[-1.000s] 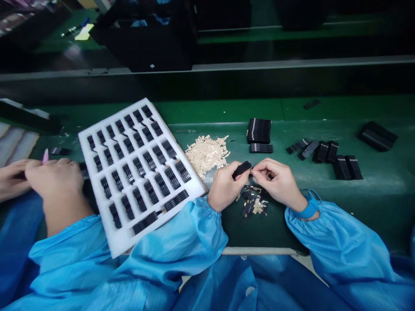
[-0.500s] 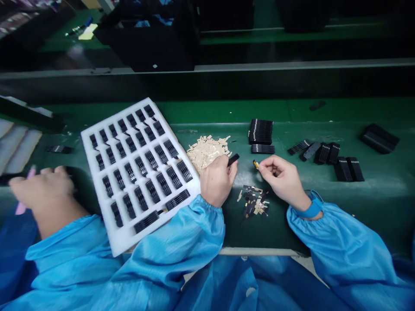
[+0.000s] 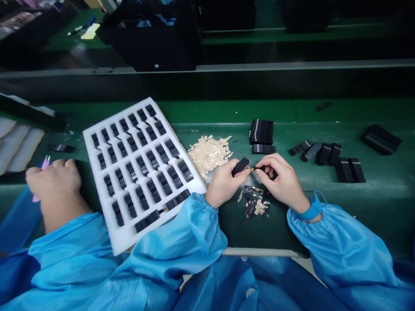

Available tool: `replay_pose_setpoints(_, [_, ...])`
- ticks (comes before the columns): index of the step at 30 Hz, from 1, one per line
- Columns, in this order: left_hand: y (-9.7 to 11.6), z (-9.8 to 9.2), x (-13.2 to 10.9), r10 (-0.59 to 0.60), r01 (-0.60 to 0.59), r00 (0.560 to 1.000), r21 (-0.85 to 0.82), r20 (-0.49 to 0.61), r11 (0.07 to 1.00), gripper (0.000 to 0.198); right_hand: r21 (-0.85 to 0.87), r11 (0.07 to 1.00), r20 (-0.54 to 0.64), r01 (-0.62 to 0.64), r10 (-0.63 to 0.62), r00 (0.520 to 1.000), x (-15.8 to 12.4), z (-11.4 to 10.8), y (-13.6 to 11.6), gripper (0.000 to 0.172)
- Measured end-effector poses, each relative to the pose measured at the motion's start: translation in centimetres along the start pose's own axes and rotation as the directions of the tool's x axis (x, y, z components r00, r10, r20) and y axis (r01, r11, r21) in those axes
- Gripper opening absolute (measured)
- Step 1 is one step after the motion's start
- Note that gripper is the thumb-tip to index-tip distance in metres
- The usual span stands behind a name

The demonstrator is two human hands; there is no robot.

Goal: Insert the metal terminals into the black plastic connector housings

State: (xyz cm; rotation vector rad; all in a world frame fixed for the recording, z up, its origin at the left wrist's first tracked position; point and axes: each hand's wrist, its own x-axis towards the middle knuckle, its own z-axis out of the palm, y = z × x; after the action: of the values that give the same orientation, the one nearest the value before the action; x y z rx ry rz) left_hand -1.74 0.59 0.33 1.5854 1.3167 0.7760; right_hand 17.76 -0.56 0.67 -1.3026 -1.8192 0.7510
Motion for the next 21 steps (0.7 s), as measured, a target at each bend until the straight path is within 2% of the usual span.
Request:
replay_pose_setpoints(3, [0.2, 0.1, -0.3, 0.051, -0.045, 0.998, 0.114, -0.046, 0.992, 0.015, -0.030, 0.999, 0.007, 0.020, -0.020, 1.000, -0.1, 0.1, -0.1, 0.003])
replay_pose_setpoints(6, [0.7, 0.2, -0.6, 0.109, -0.102, 0.994, 0.187, -0.030, 0.977, 0.009, -0.035, 0.999, 0.066, 0.018, -0.016, 0.998, -0.2, 0.2, -0.1, 0.007])
replay_pose_setpoints(11, [1.0, 0.5, -0.7, 0.190, -0.181, 0.982, 0.238, -0.013, 0.954, 0.006, -0.018, 1.000, 0.074, 0.011, -0.010, 0.997, -0.2, 0.4, -0.1, 0.009])
replay_pose_setpoints(18, [1.1, 0.4, -0.7, 0.191, -0.192, 0.981, 0.197, 0.021, 0.961, 0.009, -0.010, 1.000, 0.085, -0.005, 0.006, 0.996, -0.1, 0.3, 0.0, 0.010])
replay_pose_setpoints(21, [0.8, 0.4, -0.4, 0.119, -0.118, 0.993, 0.041, -0.017, 0.992, 0.008, -0.011, 0.999, 0.008, -0.047, 0.047, 0.999, -0.1, 0.3, 0.2, 0.011])
